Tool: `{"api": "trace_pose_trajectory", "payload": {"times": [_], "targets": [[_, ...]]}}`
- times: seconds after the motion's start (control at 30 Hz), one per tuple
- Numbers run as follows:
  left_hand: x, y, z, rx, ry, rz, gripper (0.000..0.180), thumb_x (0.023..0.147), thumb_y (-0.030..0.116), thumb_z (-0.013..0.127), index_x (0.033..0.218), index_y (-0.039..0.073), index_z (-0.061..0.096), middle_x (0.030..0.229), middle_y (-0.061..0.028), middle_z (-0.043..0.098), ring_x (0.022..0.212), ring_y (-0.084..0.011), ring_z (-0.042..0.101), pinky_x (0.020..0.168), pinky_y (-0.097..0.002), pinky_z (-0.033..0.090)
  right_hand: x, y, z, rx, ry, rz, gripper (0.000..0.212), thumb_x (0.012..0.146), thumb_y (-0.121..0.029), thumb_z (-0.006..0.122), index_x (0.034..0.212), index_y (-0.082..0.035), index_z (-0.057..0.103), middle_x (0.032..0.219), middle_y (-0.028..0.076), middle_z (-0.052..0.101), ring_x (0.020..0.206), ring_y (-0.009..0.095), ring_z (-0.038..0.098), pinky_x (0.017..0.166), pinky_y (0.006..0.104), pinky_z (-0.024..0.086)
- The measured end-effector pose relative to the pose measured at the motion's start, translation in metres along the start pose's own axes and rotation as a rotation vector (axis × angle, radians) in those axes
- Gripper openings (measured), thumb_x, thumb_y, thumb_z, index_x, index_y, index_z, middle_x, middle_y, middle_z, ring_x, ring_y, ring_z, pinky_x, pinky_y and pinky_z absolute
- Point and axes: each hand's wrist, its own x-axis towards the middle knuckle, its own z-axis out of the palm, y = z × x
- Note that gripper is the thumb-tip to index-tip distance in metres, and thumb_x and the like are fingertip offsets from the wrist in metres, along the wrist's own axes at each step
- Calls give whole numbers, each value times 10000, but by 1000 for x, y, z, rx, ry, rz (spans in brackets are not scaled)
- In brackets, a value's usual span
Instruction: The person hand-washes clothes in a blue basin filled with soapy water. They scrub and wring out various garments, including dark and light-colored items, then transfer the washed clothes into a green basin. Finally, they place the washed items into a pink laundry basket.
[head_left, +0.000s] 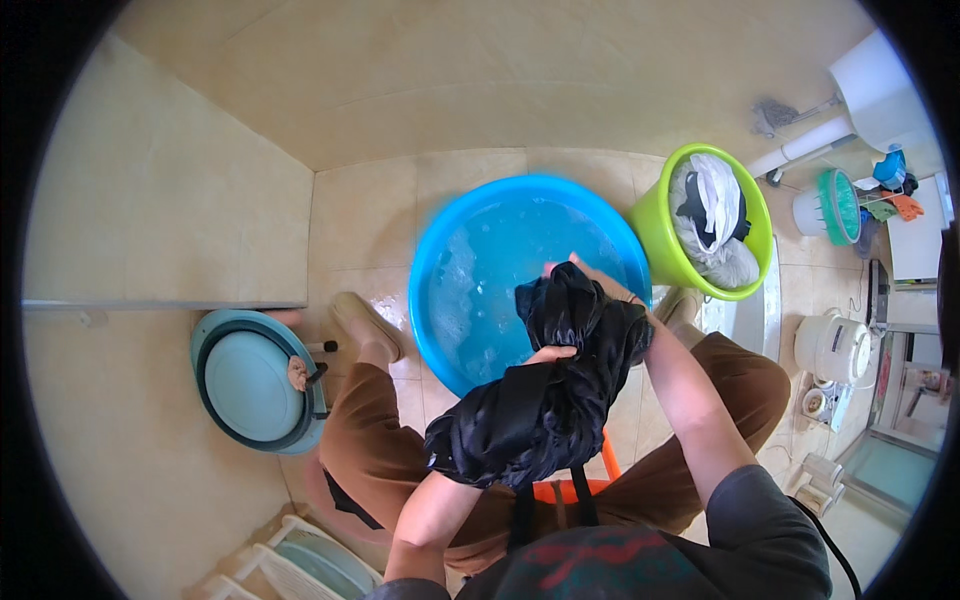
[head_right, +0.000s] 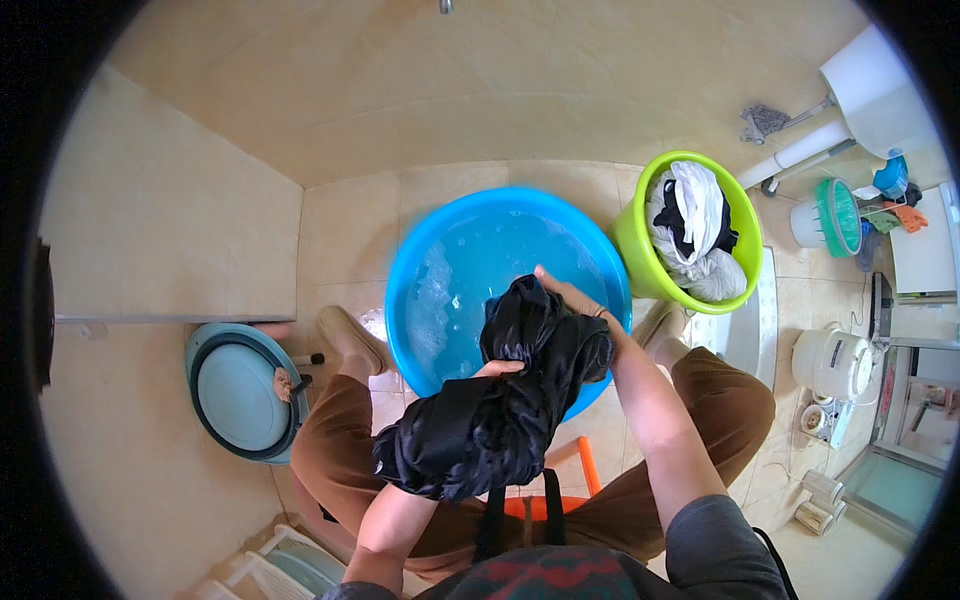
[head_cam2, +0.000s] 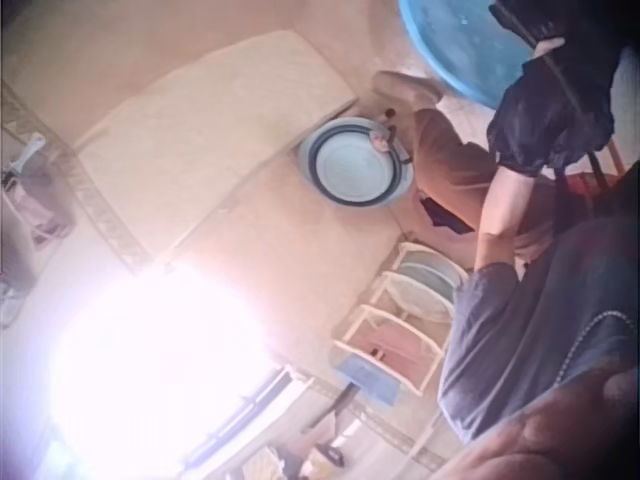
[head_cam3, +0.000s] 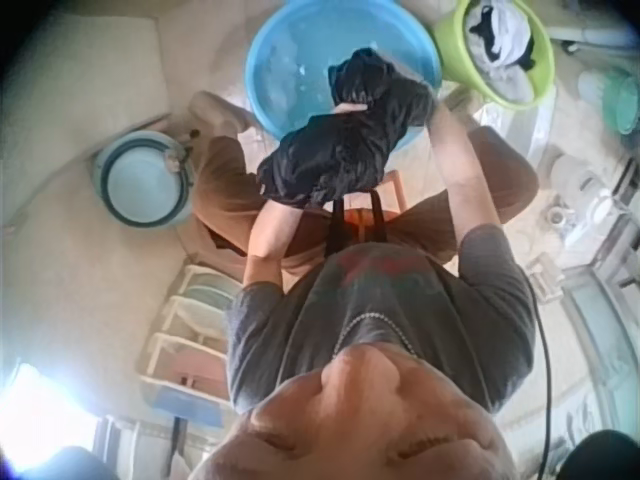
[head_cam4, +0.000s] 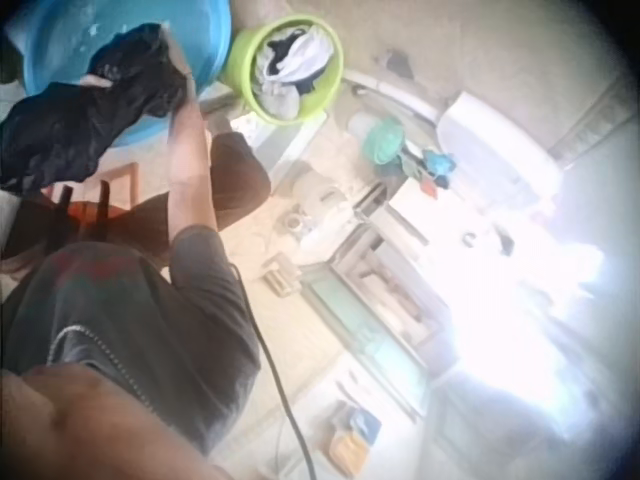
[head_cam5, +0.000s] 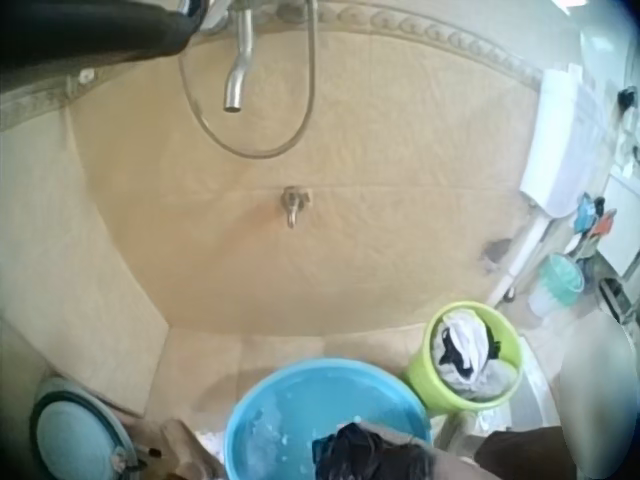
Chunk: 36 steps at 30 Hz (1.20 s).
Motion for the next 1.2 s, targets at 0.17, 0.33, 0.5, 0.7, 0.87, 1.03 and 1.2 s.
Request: {"api": "trace_pose_trajectory", "payload": {"times": [0.17, 0.33, 0.5, 0.7, 0.87, 1.03, 1.2], "targets": [[-24, 25, 8, -180, -320, 41, 295, 916, 83, 527, 1200, 40, 594, 1155, -90, 639, 956, -193, 641, 859, -301, 516, 0, 69, -4, 546, 50, 253, 517, 1009, -414, 453, 1406, -83, 461, 1434, 68, 474, 1315, 221, 442, 1132, 378, 303], [-33, 28, -23, -114, -238, 267, 271, 933, 146, 515, 1176, 54, 590, 1107, -67, 633, 929, -169, 631, 837, -285, 510, -9, 84, -12, 1076, 37, 326, 536, 966, -453, 528, 1346, -75, 512, 1306, 76, 584, 1179, 218, 565, 1034, 362, 428], [-14, 13, -32, -56, -204, 304, 260, 950, 208, 502, 1153, 68, 586, 1060, -44, 626, 902, -144, 621, 815, -269, 503, -12, 67, -31, 944, 320, 365, 372, 930, -248, 577, 1256, -68, 579, 1168, 94, 657, 1026, 239, 650, 926, 398, 512], [12, -11, -39, 39, -174, 363, 268, 970, 282, 488, 1125, 85, 581, 1003, -16, 619, 869, -115, 609, 789, -250, 496, -16, 15, 21, 901, 521, 99, 389, 858, -93, 647, 1223, 16, 571, 1140, 142, 656, 1020, 250, 648, 887, 375, 524], [23, -14, -42, 69, -194, 392, 289, 986, 345, 475, 1101, 100, 577, 955, 7, 612, 842, -91, 599, 766, -234, 489, -36, 11, 83, -296, 591, -63, 643, 912, -192, 634, 1446, 10, 338, 1402, 247, 465, 1295, 329, 473, 1079, 347, 357], [14, -19, -25, 57, -266, 392, 322, 1003, 407, 463, 1078, 114, 573, 907, 30, 606, 815, -67, 589, 744, -218, 483, -44, 9, 66, -562, 549, -56, 546, 923, -146, 624, 1407, -50, 389, 1350, 224, 513, 1268, 355, 486, 1003, 381, 413], [25, -6, -32, -132, -443, 277, 342, 989, 458, 486, 1022, 128, 570, 870, 35, 612, 768, -63, 590, 688, -215, 484, -43, -8, 76, -748, 589, -294, 395, 837, -31, 658, 1223, -21, 571, 1130, 178, 589, 1053, 356, 535, 923, 388, 448]]}}
